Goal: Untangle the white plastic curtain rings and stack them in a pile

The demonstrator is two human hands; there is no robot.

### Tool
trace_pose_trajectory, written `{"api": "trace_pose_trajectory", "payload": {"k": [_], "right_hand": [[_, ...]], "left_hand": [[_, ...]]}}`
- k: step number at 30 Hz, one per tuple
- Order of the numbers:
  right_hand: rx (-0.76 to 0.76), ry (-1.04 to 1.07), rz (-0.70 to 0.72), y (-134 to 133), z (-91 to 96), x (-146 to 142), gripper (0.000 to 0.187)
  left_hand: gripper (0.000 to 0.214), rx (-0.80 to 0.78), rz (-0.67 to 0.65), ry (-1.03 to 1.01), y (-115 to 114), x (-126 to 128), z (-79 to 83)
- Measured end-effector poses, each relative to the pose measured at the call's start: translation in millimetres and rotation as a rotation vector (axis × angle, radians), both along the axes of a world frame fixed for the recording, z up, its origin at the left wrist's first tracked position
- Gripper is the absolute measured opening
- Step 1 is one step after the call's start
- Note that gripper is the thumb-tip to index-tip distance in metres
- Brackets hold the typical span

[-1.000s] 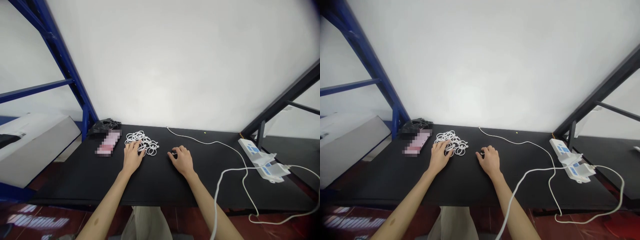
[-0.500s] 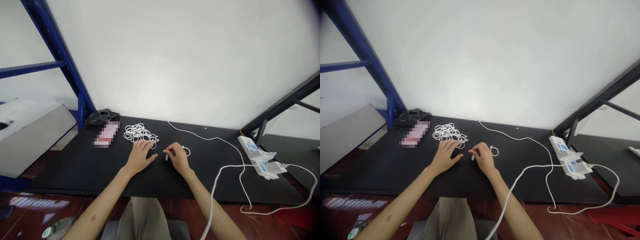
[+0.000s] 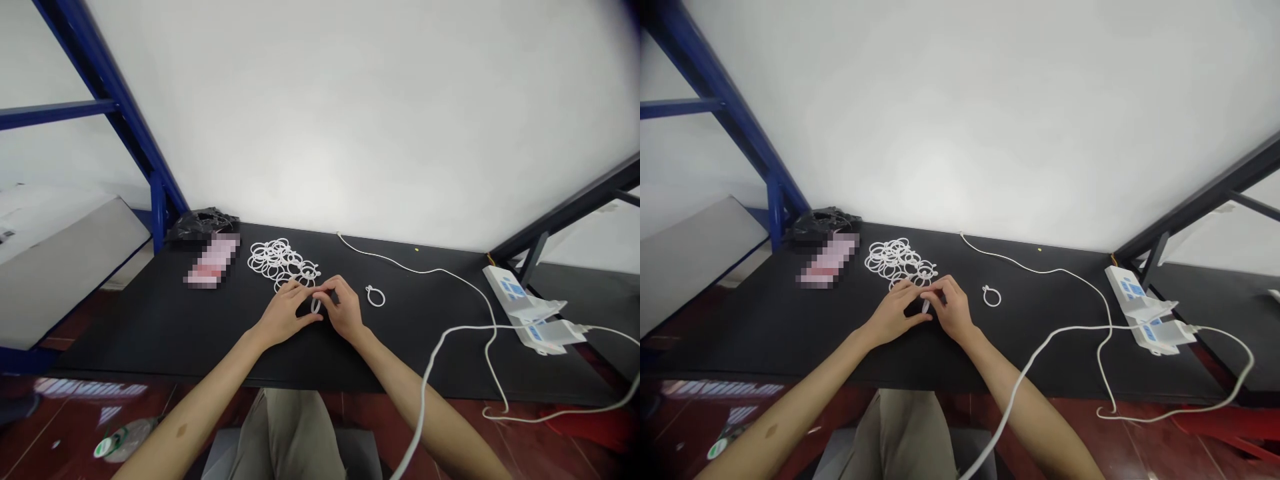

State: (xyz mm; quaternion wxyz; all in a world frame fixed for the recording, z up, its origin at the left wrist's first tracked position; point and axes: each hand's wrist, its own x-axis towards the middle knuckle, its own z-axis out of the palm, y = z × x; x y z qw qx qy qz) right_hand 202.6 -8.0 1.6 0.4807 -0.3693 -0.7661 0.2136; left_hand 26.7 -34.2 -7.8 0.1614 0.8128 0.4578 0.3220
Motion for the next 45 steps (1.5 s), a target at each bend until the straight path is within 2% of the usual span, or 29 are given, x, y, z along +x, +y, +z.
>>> {"api": "trace_pose_trajectory", "payload": {"k": [4,11,14,16,19,21,23,24,26,28,31,35,37,39,42,45], "right_hand": [[-0.082,-0.016,0.056,2.1,0.5,0.1,0.014],[-0.355,-0.016,0.098,4.0,0.7,1.7,0.020],[-0.371,-0.005,0.088,4.3,0.0,2.1,0.021],[-0.316,-0.047,0.045,6.3,1.0,3.4,0.020],[-0.166,-0.258,-0.154,12.8,4.8,11.3,0.026],[-0.109,-0.456,-0.390,18.6,6.5,22.0,0.030],[-0.121,-0.628,-0.621,24.2,5.5,35.5,0.032],[-0.132,-0.688,-0.695,26.6,3.9,42.3,0.032],[-0.140,-0.759,-0.745,30.4,-0.7,53.8,0.032],[-0.157,-0.738,-0.671,32.9,-5.7,59.9,0.028],[-0.152,-0.676,-0.479,34.4,-10.1,58.2,0.019],[-0.124,-0.626,-0.261,30.9,-8.3,44.5,0.015],[-0.135,-0.494,-0.158,26.5,-5.3,36.7,0.013],[-0.186,-0.292,-0.071,20.9,-2.1,28.9,0.010],[-0.371,0.019,0.040,12.3,1.5,18.2,0.012],[-0.564,0.266,0.125,6.2,3.1,9.4,0.018]], "left_hand": [[0.038,-0.012,0.009,-0.015,3.0,1.4,-1.9],[0.032,0.070,-0.024,0.001,5.3,-1.4,-4.7],[0.034,0.087,-0.008,0.011,4.9,-2.1,-5.6],[0.037,0.099,0.047,0.007,5.1,-2.5,-7.2],[0.040,0.122,0.231,-0.007,6.6,-3.8,-10.4],[0.040,0.130,0.385,0.001,8.7,-5.6,-11.9],[0.039,0.127,0.502,0.028,12.3,-8.1,-12.4],[0.039,0.120,0.543,0.041,14.7,-9.5,-12.5],[0.040,0.103,0.610,0.058,20.3,-12.4,-12.6],[0.043,0.090,0.666,0.068,25.8,-14.8,-13.2],[0.048,0.085,0.704,0.079,29.1,-16.2,-13.9],[0.041,0.123,0.640,0.084,22.2,-13.1,-11.0],[0.035,0.190,0.566,0.083,16.8,-10.4,-8.3],[0.031,0.269,0.431,0.092,12.2,-7.6,-6.4],[0.035,0.340,0.184,0.154,7.8,-3.8,-5.8],[0.052,0.361,0.085,0.238,5.9,-0.7,-6.9]]}}
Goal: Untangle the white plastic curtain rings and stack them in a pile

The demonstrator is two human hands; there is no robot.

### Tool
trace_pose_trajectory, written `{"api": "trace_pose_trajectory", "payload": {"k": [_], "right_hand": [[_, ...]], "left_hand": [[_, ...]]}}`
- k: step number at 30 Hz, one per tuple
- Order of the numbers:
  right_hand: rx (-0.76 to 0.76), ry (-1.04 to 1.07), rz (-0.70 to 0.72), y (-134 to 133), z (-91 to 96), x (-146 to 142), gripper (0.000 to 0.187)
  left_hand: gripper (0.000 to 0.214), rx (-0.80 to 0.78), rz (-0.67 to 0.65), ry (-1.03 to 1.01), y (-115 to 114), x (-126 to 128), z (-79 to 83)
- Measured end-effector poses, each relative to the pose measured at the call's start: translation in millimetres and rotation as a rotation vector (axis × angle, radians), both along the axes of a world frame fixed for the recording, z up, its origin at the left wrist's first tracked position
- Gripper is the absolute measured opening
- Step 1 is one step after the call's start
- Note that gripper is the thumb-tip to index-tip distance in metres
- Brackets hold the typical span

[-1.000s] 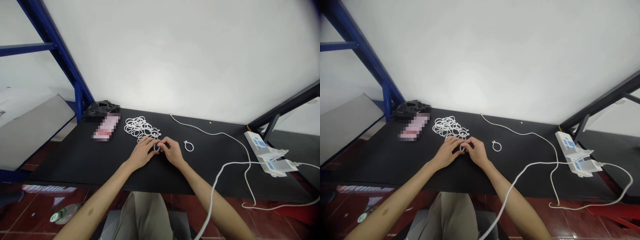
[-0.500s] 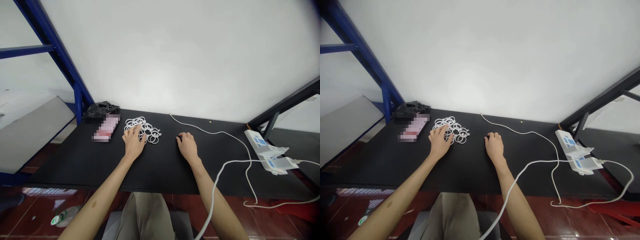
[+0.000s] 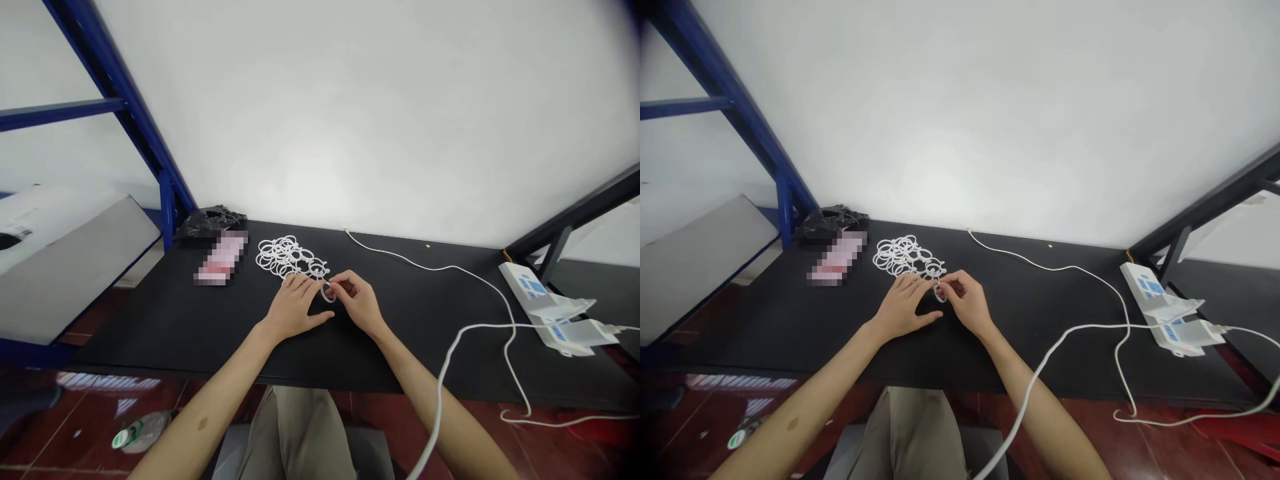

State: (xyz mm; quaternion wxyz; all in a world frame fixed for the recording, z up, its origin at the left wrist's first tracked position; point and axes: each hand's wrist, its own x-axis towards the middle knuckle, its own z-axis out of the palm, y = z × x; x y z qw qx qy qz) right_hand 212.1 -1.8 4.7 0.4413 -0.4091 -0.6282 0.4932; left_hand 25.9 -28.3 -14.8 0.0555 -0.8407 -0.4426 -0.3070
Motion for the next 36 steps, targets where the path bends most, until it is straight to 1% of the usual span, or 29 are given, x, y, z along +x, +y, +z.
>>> {"api": "trace_pose_trajectory", "payload": {"k": [3,6,8,11,13,17,19,20,22,25,29,32,36], "right_hand": [[-0.093,0.111,0.000,-1.2,-0.6,-6.3,0.022],[-0.143,0.168,-0.008,1.1,-3.9,-11.0,0.024],[-0.169,0.182,0.002,2.2,-6.4,-13.3,0.025],[-0.173,0.118,0.046,0.9,-7.4,-14.1,0.024],[-0.093,0.022,0.061,-1.2,-5.2,-12.3,0.022],[0.181,-0.167,0.056,-4.3,1.8,-6.0,0.019],[0.237,-0.212,0.075,-4.3,3.3,-4.0,0.019],[0.228,-0.219,0.090,-3.9,3.0,-3.6,0.019],[0.155,-0.203,0.109,-2.3,1.0,-3.7,0.019],[0.018,-0.118,0.120,0.7,-3.2,-4.7,0.019],[-0.090,-0.004,0.168,3.7,-5.9,-4.0,0.023],[-0.108,0.008,0.210,5.8,-8.0,-2.0,0.022],[-0.036,-0.023,0.208,8.7,-11.4,-1.1,0.021]], "left_hand": [[0.062,0.024,0.027,0.037,-0.6,2.8,-0.9],[0.063,0.034,0.073,0.058,-0.1,5.3,-1.3],[0.056,0.038,0.105,0.073,0.6,6.4,-1.5],[0.036,0.049,0.115,0.094,1.7,6.4,-1.4],[0.029,0.048,0.103,0.101,2.2,5.6,-1.2],[0.030,0.059,0.088,0.069,2.5,4.0,-1.2],[0.030,0.073,0.088,0.042,2.1,3.5,-1.3],[0.030,0.077,0.088,0.030,1.9,3.3,-1.3],[0.030,0.077,0.084,0.014,1.6,2.7,-1.3],[0.032,0.081,0.069,0.014,1.9,1.5,-1.8],[0.035,0.058,0.055,0.036,3.3,0.2,-3.7],[0.035,0.036,0.042,0.052,3.7,0.3,-4.3],[0.032,0.038,0.027,0.082,3.2,0.2,-4.0]]}}
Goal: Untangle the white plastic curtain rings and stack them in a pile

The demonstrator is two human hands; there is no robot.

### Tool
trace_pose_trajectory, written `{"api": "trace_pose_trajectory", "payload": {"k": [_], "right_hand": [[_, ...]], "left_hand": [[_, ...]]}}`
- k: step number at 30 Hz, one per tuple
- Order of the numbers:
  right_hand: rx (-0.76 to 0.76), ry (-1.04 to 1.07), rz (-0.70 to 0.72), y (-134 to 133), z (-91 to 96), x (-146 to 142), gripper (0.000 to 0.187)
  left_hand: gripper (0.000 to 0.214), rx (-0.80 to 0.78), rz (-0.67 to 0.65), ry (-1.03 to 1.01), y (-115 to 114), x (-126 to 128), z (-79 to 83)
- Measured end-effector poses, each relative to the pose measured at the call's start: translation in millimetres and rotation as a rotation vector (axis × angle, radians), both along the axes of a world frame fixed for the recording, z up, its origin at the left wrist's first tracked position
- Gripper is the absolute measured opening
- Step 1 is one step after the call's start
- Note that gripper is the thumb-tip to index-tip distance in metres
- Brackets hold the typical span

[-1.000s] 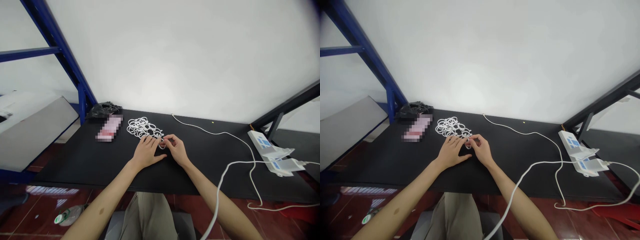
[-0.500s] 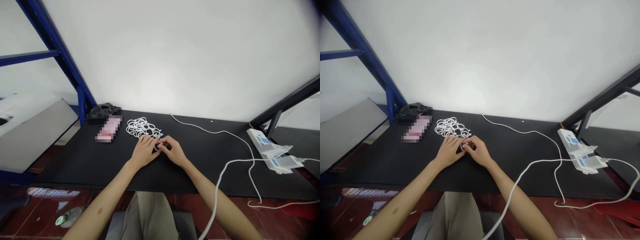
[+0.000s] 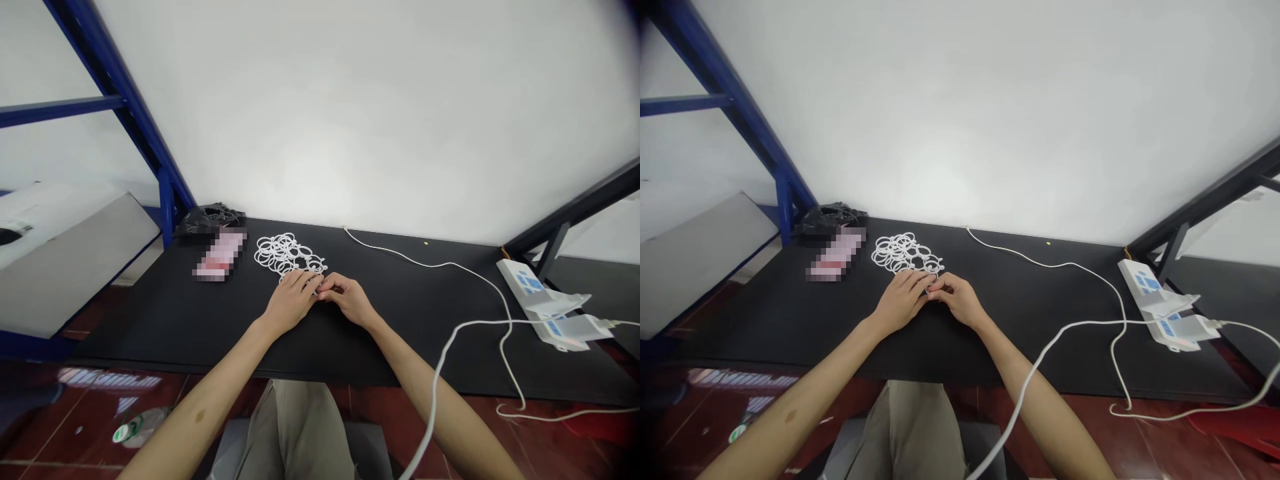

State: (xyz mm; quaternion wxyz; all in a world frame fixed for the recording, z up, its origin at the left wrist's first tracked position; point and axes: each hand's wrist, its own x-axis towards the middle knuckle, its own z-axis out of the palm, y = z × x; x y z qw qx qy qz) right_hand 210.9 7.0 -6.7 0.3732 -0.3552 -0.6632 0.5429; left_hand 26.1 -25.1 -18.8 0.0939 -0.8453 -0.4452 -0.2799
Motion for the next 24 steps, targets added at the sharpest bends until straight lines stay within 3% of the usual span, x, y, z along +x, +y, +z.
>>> {"api": "trace_pose_trajectory", "payload": {"k": [12,24], "right_hand": [[0.282,-0.174,-0.099,-5.3,7.2,-0.9,0.017],[0.317,-0.222,-0.098,-7.2,6.4,-2.8,0.014]], "left_hand": [[0.035,0.059,-0.011,0.008,-0.2,2.4,-2.0],[0.033,0.004,-0.002,-0.015,-1.0,2.1,-0.9]]}}
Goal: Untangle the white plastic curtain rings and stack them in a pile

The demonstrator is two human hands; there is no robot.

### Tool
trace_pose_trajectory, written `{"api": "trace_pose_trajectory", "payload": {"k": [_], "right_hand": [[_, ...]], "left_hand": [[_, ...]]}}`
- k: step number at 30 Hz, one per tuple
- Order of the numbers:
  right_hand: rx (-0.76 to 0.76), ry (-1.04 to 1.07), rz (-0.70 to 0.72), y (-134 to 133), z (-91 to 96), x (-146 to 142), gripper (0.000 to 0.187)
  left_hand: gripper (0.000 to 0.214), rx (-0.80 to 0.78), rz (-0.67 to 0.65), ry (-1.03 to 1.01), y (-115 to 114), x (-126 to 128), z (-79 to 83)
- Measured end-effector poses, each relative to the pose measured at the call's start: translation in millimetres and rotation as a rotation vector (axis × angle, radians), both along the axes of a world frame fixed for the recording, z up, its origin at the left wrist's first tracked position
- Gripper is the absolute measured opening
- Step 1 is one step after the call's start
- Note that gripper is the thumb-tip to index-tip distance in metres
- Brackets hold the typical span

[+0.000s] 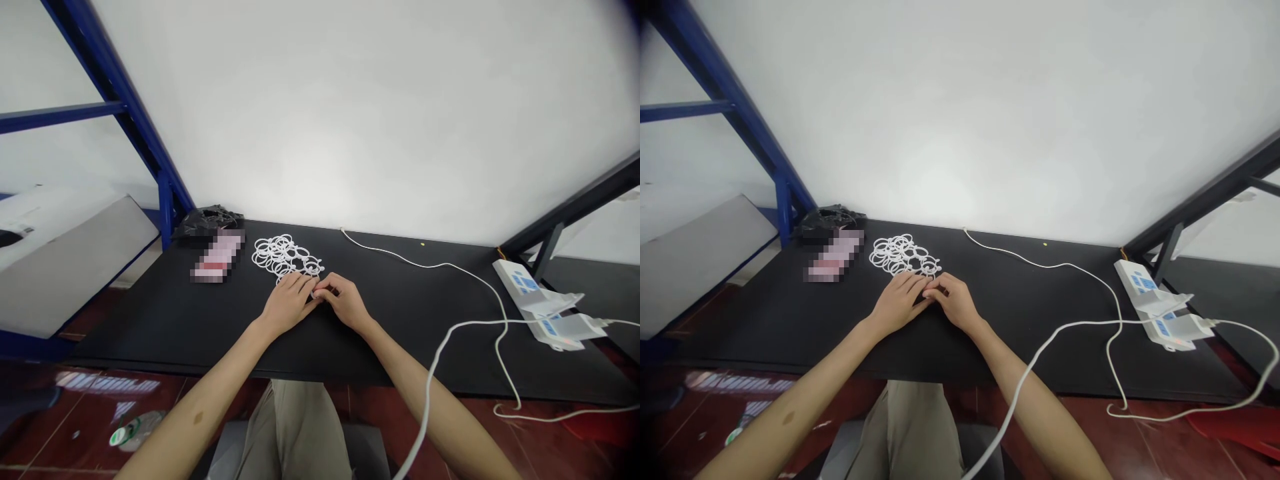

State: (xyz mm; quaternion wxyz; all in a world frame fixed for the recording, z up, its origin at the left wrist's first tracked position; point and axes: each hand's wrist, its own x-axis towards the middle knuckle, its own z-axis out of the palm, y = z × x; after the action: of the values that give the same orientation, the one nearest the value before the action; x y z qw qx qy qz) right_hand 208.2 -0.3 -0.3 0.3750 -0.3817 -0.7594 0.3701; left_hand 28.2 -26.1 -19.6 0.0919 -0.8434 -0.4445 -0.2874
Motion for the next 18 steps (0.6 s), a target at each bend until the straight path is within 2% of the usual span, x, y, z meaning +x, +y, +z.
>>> {"api": "trace_pose_trajectory", "payload": {"k": [5,12,14,18], "right_hand": [[0.027,-0.029,-0.071,-2.4,-1.2,-2.2,0.014],[0.018,-0.100,-0.175,2.0,-2.3,-0.3,0.016],[0.031,-0.130,-0.177,2.9,-2.5,0.1,0.016],[0.069,-0.186,-0.152,2.8,-3.3,0.3,0.015]], "left_hand": [[0.031,0.001,0.026,-0.039,0.5,0.3,1.1],[0.034,-0.049,0.131,-0.138,0.8,-1.5,1.4],[0.035,-0.066,0.197,-0.182,1.8,-3.3,1.8],[0.039,-0.084,0.423,-0.275,10.3,-9.0,3.9]]}}
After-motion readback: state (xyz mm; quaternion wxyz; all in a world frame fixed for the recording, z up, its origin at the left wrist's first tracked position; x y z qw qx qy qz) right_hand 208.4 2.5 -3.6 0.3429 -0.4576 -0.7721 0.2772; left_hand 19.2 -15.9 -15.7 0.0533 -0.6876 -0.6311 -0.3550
